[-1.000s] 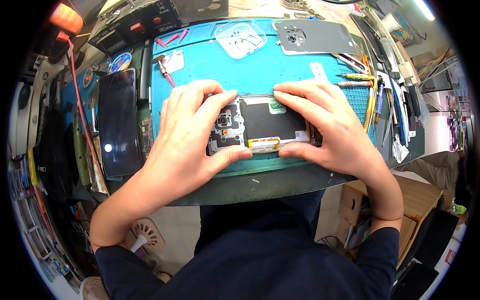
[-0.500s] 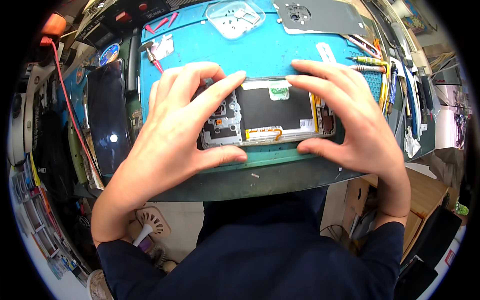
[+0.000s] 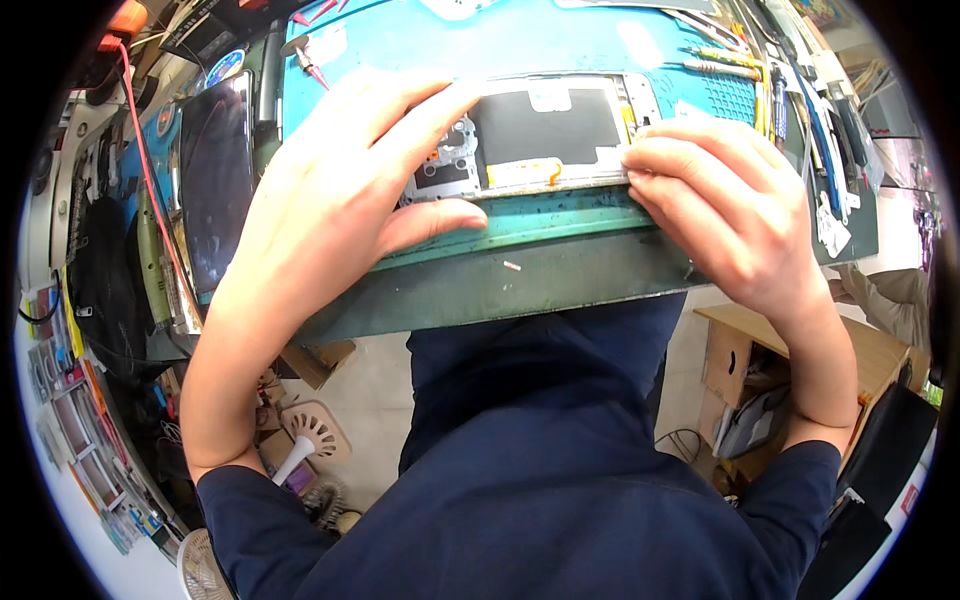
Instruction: The person reassembles a disassembled smartphone by connecting internal ribbon cables and placing the battery into the chassis. They use a toothbrush to clean the interior of the phone frame and then attach the screen assembly. Finally, the person powers on the device to verify functionality.
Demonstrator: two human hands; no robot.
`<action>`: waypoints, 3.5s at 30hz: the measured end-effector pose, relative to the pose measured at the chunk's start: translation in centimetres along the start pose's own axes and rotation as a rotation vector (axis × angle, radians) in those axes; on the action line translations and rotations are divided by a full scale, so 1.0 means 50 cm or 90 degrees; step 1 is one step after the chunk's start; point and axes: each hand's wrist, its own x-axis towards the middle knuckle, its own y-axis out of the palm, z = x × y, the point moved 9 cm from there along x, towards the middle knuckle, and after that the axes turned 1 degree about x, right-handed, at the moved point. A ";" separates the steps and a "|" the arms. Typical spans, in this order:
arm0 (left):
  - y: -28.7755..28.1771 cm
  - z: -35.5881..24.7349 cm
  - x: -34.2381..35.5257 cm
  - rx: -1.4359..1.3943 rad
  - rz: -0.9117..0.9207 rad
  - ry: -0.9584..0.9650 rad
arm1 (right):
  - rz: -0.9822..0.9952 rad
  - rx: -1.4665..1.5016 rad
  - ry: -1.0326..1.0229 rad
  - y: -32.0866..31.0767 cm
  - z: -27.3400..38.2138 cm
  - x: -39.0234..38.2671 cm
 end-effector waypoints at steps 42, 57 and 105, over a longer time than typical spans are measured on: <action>0.038 0.098 0.008 -0.654 -0.366 -0.321 | -0.058 0.520 0.559 0.044 -0.122 0.002; 0.003 0.051 0.045 -0.734 -0.429 -0.242 | -0.220 0.549 0.504 0.024 -0.106 -0.017; -0.047 0.008 0.003 -0.444 -0.584 -0.016 | 0.041 0.584 0.457 0.003 -0.084 0.048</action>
